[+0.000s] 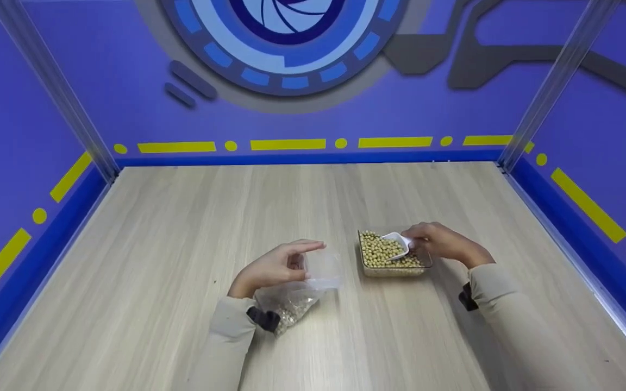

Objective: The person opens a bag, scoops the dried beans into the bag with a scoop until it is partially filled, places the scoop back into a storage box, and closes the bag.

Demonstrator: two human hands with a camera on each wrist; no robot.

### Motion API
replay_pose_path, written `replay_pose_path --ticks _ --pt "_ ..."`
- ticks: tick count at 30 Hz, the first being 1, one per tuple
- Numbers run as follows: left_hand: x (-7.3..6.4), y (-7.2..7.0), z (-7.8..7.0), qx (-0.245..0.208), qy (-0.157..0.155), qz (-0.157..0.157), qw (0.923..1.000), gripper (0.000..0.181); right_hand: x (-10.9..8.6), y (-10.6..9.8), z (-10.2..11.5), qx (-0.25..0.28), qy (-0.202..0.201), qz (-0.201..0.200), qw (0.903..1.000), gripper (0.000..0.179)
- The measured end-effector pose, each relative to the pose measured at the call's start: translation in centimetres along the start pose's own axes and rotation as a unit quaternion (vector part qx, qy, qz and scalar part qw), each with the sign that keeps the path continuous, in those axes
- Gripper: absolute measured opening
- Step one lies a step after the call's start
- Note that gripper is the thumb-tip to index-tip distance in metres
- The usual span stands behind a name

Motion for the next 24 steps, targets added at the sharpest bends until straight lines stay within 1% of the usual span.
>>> replay_pose_path --ticks 8,11,16,18,24 --pt "0.09 0.05 0.03 -0.001 -0.004 0.001 1.0000 0.063 0.03 0.11 0.26 -0.010 -0.004 -0.009 0.9999 0.026" --pt "0.09 0.06 0.02 0.000 -0.006 0.002 1.0000 0.063 0.06 0.08 0.48 -0.011 -0.003 0.000 0.9999 0.026" --pt "0.04 0.09 -0.01 0.007 -0.009 0.003 0.9999 0.064 0.16 -0.03 0.72 0.000 0.013 0.019 0.9997 0.026" --pt "0.06 0.10 0.01 0.007 -0.007 0.004 0.9999 0.064 0.17 -0.05 0.70 0.006 0.020 0.021 0.9996 0.027" --pt "0.12 0.07 0.04 0.007 -0.008 0.005 0.9999 0.063 0.14 -0.05 0.29 0.016 0.014 0.018 0.9996 0.029"
Point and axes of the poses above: each hand's wrist, its own x-axis towards the middle knuckle, its own y-axis out of the palm, z = x × y, the point moved 1 cm from there along x, towards the middle knuckle, and after that the axes turned 14 degrees about z, right-handed, at the moved point
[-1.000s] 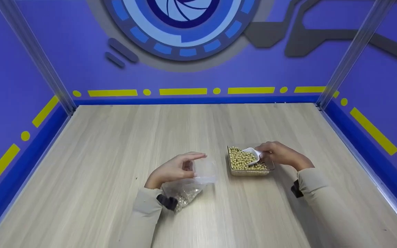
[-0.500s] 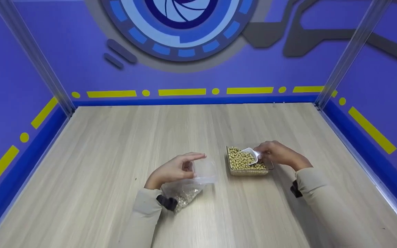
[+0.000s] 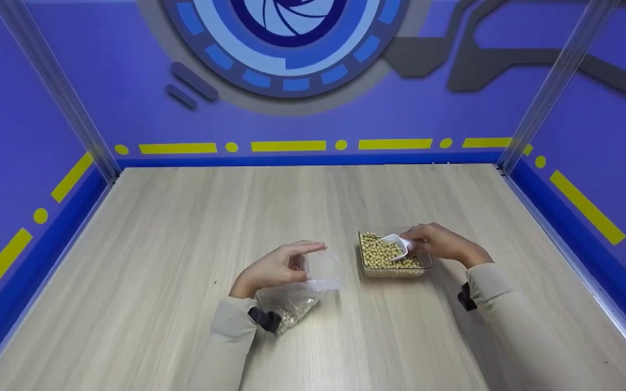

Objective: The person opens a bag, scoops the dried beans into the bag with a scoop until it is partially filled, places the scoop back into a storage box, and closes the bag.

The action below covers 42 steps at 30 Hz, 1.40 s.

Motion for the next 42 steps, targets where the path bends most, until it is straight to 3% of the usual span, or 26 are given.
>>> replay_pose_path --ticks 28,42 --pt "-0.2 -0.1 -0.1 -0.007 0.002 0.001 1.0000 0.063 -0.4 0.0 -1.0 0.027 -0.030 -0.016 0.9991 0.028" --pt "-0.1 -0.2 0.0 -0.005 0.007 -0.001 1.0000 0.063 -0.5 0.2 -1.4 0.064 -0.012 -0.022 0.9976 0.031"
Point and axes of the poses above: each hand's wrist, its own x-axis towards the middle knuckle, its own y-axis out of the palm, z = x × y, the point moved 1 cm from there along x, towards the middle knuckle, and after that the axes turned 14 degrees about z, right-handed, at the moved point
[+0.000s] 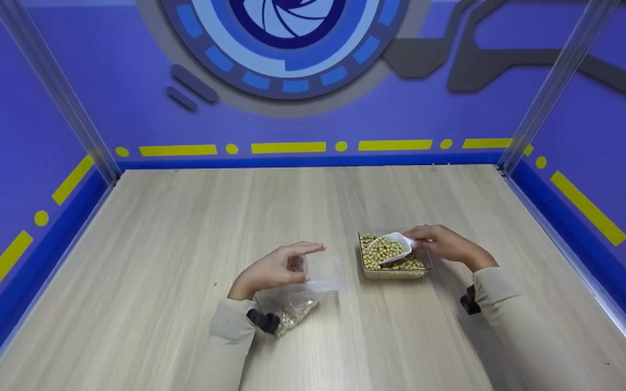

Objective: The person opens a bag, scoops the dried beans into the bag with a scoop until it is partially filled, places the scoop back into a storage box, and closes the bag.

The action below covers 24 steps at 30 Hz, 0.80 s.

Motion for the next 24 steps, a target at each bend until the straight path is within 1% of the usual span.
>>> replay_pose_path --ticks 4,9,17,24 --pt "-0.04 0.02 -0.11 -0.001 -0.001 0.000 1.0000 0.063 -0.10 0.06 -0.09 0.009 0.004 -0.003 0.9999 0.031" --pt "-0.14 0.06 -0.20 -0.014 -0.004 0.005 0.9999 0.063 -0.23 0.13 -0.13 0.029 -0.006 -0.002 0.9996 0.031" --pt "-0.10 0.11 0.01 -0.023 -0.002 0.004 0.9997 0.063 -0.25 0.16 -0.19 0.029 -0.018 -0.004 0.9994 0.029" --pt "-0.08 0.11 -0.04 -0.026 0.000 0.005 0.9997 0.063 -0.35 0.36 -0.40 0.055 -0.007 -0.011 0.9984 0.032"
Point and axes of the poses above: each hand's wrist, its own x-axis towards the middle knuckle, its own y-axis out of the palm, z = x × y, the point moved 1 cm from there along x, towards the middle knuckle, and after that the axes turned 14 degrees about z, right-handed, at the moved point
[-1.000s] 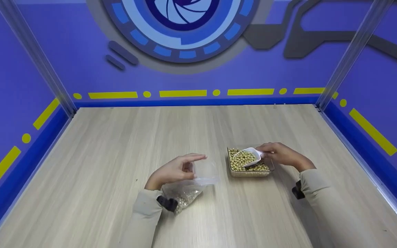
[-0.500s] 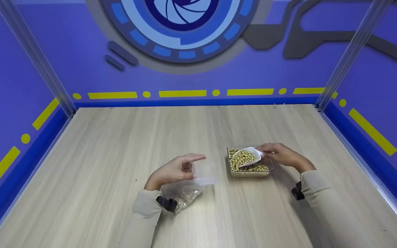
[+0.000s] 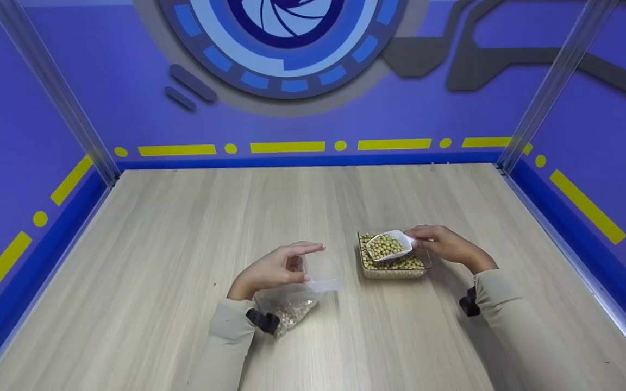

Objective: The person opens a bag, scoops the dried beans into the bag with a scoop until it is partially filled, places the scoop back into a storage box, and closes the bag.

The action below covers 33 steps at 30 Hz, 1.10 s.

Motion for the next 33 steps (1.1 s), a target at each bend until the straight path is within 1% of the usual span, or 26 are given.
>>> replay_pose_path --ticks 8,10,17,22,24,29,33 --pt "0.07 0.03 -0.15 0.012 -0.006 -0.003 0.9999 0.063 -0.32 0.35 -0.09 0.017 0.006 -0.019 0.9997 0.034" --pt "0.11 0.05 -0.14 0.014 -0.008 -0.005 0.9999 0.063 -0.38 0.44 -0.21 0.023 0.008 -0.018 0.9995 0.035" --pt "0.07 0.14 -0.08 0.000 -0.011 -0.003 0.9999 0.064 -0.47 0.58 -0.28 0.064 0.009 -0.007 0.9979 0.039" --pt "0.07 0.09 0.04 0.006 -0.005 -0.002 1.0000 0.063 -0.43 0.41 -0.15 0.062 0.007 -0.013 0.9980 0.038" --pt "0.06 0.05 0.06 0.006 -0.002 -0.002 1.0000 0.063 -0.49 0.28 -0.05 0.053 0.008 -0.017 0.9984 0.038" --pt "0.01 0.04 0.01 0.003 -0.001 -0.004 1.0000 0.063 -0.61 -0.08 0.08 0.036 0.011 -0.021 0.9991 0.038" --pt "0.02 0.06 -0.06 0.002 0.000 -0.004 1.0000 0.063 -0.77 -0.34 0.23 0.033 0.009 -0.021 0.9992 0.038"
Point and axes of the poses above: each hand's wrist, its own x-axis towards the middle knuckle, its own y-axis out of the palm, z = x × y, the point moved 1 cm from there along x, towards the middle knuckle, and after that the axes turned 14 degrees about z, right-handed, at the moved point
